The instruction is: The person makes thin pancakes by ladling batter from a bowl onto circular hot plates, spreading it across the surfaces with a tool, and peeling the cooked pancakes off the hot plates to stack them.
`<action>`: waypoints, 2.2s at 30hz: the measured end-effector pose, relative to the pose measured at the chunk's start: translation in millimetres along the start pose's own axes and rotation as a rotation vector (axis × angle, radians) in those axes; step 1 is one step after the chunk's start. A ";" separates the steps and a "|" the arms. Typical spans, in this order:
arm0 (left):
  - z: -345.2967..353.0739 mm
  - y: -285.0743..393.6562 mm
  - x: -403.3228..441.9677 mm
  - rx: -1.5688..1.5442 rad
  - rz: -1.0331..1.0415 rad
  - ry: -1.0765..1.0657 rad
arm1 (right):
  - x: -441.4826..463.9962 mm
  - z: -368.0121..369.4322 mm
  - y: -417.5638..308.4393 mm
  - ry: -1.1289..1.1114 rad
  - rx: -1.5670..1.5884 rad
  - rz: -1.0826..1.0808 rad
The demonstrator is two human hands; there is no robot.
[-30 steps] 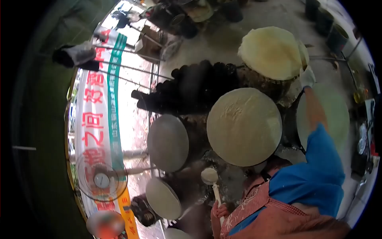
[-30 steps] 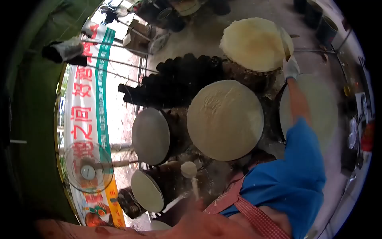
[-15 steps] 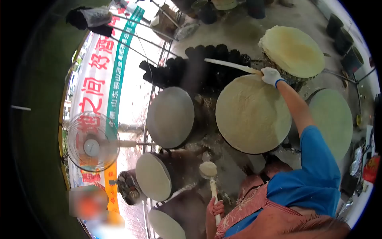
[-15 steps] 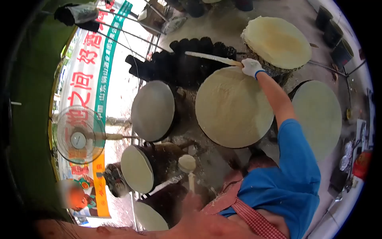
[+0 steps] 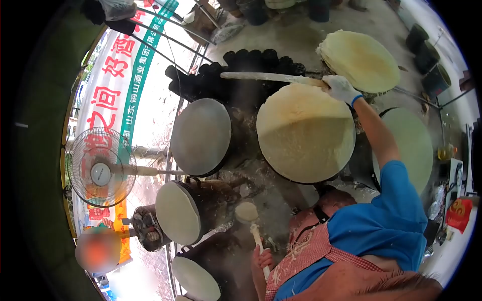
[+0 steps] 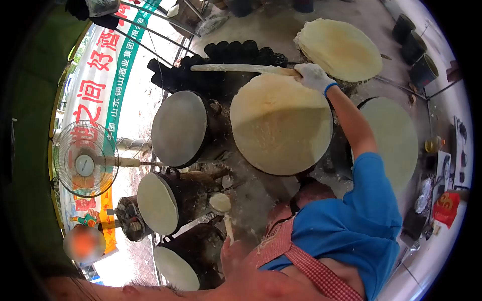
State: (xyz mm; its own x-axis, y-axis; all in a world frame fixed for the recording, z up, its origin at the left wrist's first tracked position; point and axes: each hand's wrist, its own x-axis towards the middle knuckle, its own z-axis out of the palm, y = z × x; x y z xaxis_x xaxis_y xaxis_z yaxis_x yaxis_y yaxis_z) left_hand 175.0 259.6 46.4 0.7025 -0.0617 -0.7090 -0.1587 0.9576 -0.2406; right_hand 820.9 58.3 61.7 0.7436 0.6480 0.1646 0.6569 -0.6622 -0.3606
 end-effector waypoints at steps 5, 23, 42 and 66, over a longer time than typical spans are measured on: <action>6.7 25.8 -11.1 -0.064 -0.258 -0.161 | -24.8 -38.1 -41.0 0.210 -0.071 -0.081; -28.9 44.1 -24.6 -0.006 -0.373 -0.102 | -17.8 -219.6 -82.4 0.097 -0.248 0.100; -18.0 -5.9 75.2 0.081 -0.143 -0.161 | -81.7 -81.4 116.7 0.301 -0.882 0.196; -147.8 -245.1 -75.6 -0.348 0.850 -0.466 | -118.6 165.5 -274.1 -0.870 0.604 -0.536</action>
State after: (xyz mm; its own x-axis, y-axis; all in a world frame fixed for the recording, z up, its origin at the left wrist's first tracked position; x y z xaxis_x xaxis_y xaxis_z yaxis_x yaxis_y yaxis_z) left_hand 58.3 -12.0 61.0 0.4520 0.7842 -0.4252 -0.8689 0.4949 -0.0109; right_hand 532.0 225.2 -10.9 -0.0964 0.9810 -0.1685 0.5196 -0.0948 -0.8491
